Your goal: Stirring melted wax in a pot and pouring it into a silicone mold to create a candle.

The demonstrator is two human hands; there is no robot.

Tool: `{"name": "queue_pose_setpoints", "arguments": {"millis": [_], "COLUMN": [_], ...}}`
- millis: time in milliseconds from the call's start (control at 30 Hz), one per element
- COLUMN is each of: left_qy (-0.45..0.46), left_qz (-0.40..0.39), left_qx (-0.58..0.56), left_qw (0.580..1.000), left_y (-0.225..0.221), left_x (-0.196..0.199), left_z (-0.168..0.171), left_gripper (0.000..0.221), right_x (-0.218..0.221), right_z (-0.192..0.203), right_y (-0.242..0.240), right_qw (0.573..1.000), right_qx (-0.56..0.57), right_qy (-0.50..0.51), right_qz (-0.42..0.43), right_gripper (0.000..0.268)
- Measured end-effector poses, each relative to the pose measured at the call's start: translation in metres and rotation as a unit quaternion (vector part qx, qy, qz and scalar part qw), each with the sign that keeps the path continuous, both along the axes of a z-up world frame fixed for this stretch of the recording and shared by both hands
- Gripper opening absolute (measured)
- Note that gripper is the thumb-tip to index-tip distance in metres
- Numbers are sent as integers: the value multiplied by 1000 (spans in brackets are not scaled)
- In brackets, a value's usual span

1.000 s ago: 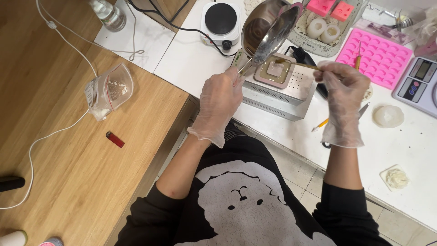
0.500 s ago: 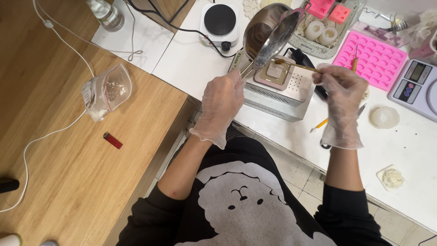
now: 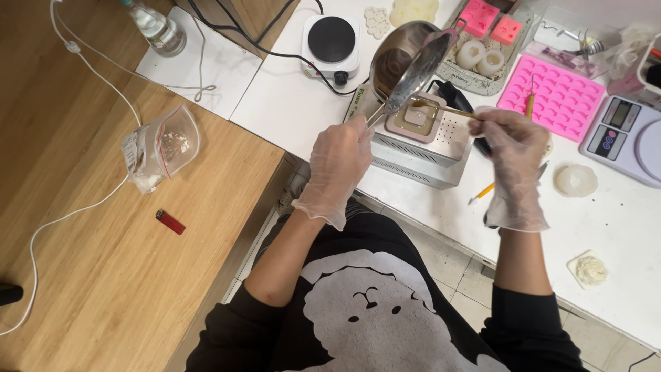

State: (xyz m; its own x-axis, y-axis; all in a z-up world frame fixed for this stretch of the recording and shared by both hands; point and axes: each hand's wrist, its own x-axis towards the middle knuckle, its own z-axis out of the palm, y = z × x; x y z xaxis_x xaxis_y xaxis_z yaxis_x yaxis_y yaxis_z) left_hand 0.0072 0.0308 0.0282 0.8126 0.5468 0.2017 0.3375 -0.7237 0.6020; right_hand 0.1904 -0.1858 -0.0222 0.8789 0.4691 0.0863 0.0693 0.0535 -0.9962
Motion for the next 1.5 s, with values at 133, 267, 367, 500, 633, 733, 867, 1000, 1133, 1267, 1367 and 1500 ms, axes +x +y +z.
{"name": "queue_pose_setpoints", "arguments": {"millis": [133, 267, 367, 500, 633, 733, 867, 1000, 1133, 1267, 1367, 1500], "left_qy": [25, 11, 22, 28, 6, 11, 30, 30, 53, 39, 48, 62], "left_qz": [-10, -17, -18, -24, -28, -16, -1, -14, -17, -28, -24, -21], "left_qx": [-62, -31, -18, -30, -14, -29, -71, -7, -6, 39, 54, 59], "left_qw": [998, 999, 999, 999, 999, 999, 997, 999, 998, 998, 997, 996], "left_y": [-2, -4, -5, -5, 0, 2, 4, -1, -1, 1, 0, -1], "left_x": [1, 1, 0, 0, 0, 1, 0, 1, 9, 17, 21, 21], "left_z": [-4, -13, -12, -18, -23, -13, -11, -15, -24, -31, -29, -29], "left_gripper": [19, 18, 17, 19, 12, 18, 14, 18, 15, 11, 10, 10], "right_x": [4, 2, -3, -11, -14, -12, -13, -16, -15, -14, -11, -9], "right_z": [3, 4, 8, 15, 15, 15, 16, 15, 12, 8, 3, -3], "right_y": [-16, -21, -15, -6, -12, -16, -18, -22, -26, -29, -33, -36], "right_qw": [999, 998, 996, 993, 990, 987, 986, 981, 981, 980, 979, 978], "right_qx": [4, 54, 82, 107, 126, 143, 133, 157, 151, 156, 163, 174], "right_qy": [-33, -31, -19, 18, 30, 36, 42, 64, 74, 73, 72, 72], "right_qz": [-6, -4, -17, -42, -51, -64, -88, -91, -96, -98, -98, -90], "right_gripper": [13, 11, 12, 15, 13, 12, 16, 16, 16, 15, 14, 15]}}
